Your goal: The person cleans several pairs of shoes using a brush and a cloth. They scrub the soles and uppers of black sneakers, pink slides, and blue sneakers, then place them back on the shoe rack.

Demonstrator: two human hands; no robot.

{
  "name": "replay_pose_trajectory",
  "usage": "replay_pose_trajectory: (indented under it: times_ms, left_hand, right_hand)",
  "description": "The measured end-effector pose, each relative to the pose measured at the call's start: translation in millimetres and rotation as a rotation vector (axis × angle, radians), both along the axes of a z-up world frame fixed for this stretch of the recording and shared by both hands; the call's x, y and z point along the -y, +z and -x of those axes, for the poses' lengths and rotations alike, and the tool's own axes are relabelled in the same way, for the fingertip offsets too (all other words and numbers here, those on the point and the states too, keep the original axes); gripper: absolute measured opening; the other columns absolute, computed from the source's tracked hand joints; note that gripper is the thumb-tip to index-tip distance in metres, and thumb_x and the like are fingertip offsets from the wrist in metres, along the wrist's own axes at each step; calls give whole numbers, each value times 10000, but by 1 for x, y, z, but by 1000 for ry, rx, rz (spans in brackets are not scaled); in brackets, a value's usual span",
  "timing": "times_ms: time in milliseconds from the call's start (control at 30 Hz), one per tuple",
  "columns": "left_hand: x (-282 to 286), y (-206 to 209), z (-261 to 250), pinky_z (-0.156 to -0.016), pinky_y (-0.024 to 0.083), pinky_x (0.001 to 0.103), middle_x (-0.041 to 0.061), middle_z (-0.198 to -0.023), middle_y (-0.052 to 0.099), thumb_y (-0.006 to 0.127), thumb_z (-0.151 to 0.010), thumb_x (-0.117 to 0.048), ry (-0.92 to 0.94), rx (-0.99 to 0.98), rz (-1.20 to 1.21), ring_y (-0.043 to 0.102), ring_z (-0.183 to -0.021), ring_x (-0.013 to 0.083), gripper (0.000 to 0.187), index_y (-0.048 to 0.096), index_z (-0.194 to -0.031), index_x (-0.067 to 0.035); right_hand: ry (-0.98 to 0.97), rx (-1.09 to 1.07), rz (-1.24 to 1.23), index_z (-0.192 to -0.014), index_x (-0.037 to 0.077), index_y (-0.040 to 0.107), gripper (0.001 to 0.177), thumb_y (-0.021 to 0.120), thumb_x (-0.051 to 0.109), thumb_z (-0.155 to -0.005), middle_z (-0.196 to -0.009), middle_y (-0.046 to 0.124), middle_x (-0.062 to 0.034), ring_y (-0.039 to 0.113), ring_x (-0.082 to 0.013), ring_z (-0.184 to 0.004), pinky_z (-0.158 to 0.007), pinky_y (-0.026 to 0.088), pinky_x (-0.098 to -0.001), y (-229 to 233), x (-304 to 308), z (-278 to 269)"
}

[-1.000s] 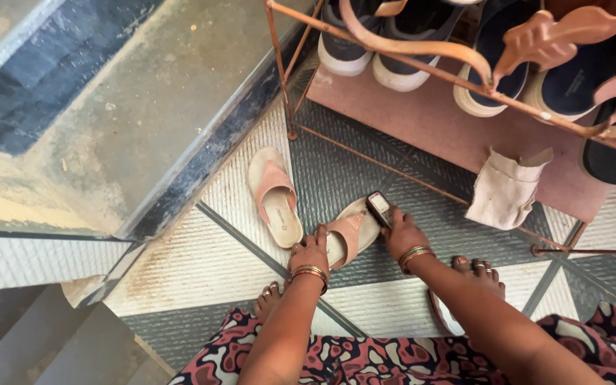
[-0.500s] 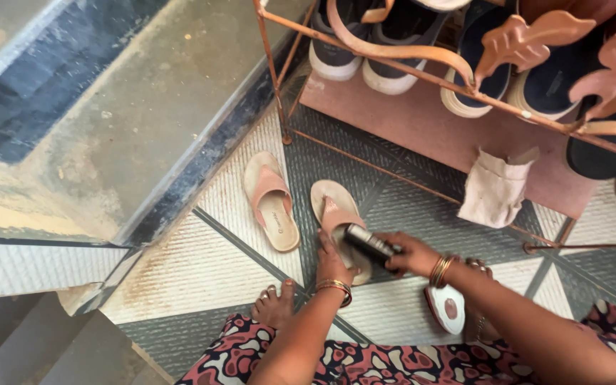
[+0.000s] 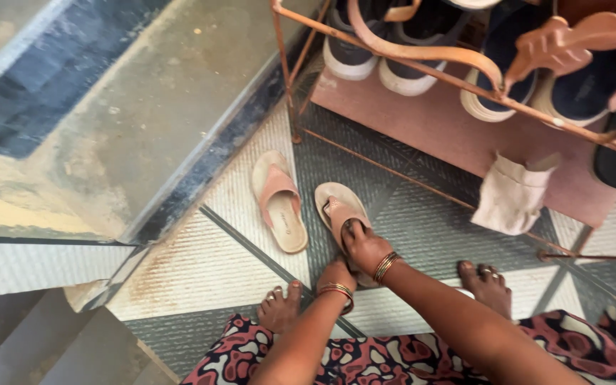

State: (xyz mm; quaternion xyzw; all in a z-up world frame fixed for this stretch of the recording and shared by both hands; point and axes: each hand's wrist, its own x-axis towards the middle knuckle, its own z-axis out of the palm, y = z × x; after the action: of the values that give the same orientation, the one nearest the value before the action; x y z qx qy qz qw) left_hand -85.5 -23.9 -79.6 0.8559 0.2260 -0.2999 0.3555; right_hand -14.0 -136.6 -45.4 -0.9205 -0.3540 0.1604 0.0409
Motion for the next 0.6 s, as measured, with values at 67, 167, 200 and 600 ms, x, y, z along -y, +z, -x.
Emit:
replay_pose_trajectory:
  times_ms: [67, 167, 200, 600]
  left_hand:
    - [4, 8, -1, -1014, 511, 479, 171, -1306, 666, 625, -966, -429, -67, -149, -74, 630, -1226, 364, 419, 679, -1270, -146]
    - [12, 3, 1, -996, 526, 488, 137, -1325, 646, 500, -1013, -513, -38, -263, -53, 632, -1233, 339, 470, 657, -1279, -160]
    - [12, -2, 3, -991, 524, 497, 141, -1319, 650, 493, -1022, -504, -48, -260, -39, 631, -1229, 347, 465, 665, -1269, -149]
    - [4, -4, -9, -946, 523, 508, 191, -1218, 659, 604, -930, -261, 10, 160, -97, 641, -1131, 391, 304, 639, -1181, -93]
  right_hand:
    - [17, 47, 14, -1385, 28, 477, 703, 731, 225, -760, -1352, 474, -231, 685, -398, -1029, -758, 623, -443, -7, -5, -13]
    - [-97, 117, -47, -1366, 142, 545, 488, 665, 141, -893, -1323, 527, -188, 724, -343, -985, -744, 632, -440, -3, 18, -11]
    - [-145, 64, -120, -1407, 185, 533, 593, 677, 123, -836, -1285, 535, -183, 716, -363, -935, -740, 620, -449, 3, 30, -4]
    - [-158, -462, -241, -1177, 188, 633, 452, 711, 99, -741, -1171, 711, -84, 722, -292, -1047, -914, 566, -417, 46, 161, -5]
